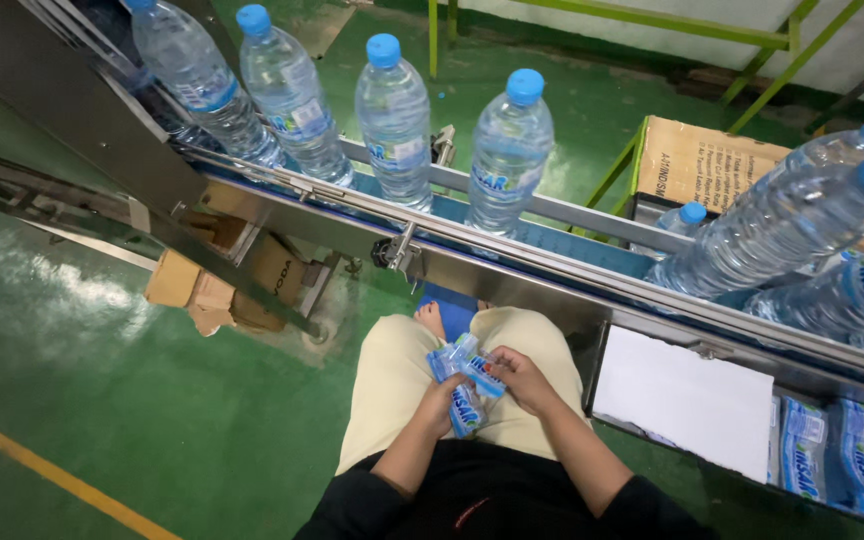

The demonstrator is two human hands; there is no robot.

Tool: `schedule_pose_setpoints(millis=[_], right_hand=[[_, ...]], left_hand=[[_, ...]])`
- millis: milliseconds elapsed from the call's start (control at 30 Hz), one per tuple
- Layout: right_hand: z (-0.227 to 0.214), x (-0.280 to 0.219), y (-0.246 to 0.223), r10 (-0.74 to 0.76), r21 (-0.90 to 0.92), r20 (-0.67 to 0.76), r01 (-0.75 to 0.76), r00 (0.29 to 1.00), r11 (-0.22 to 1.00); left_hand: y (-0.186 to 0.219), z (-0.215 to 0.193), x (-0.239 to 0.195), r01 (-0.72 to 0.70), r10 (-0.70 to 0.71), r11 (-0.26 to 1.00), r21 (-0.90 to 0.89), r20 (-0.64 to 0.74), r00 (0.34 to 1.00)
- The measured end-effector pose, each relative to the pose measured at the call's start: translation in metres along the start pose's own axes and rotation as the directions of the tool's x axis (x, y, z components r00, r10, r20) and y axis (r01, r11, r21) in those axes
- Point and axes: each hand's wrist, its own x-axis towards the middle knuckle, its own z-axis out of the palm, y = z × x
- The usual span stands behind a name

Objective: The person sits in front of a conveyor belt carrying water bottles. They pick up labels from their lap and apply them to the bottles as they move along the belt.

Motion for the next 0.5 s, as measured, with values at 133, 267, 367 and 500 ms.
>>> schedule_pose_setpoints(millis=[133,267,367,500], right_hand=[[0.006,0.0,0.0,0.003,-0.01,0.001,-0.003,1.0,1.0],[-0.008,0.021,0.023,0.067,-0.045,-0.079,-0.071,0.995,0.996],[0.005,0.008,-0.009,0.102,0.02,-0.148,-0.1,0.984,0.995],[-0.03,0.024,0.028,0.084,0.114,-0.284,-0.054,0.955,0.992]], left_hand=[[0.001,-0.005,-0.004,0.01,-0.01,0.999,0.049,0.01,1.0],[0.017,0.014,-0.025,-0.009,0.009,0.999,0.042,0.016,1.0],[0.021,0.017,-0.025,-0.004,0.003,0.999,0.033,0.018,1.0],[0.026,0.009,-0.009,0.014,-0.013,1.0,0.024,-0.042,0.999]])
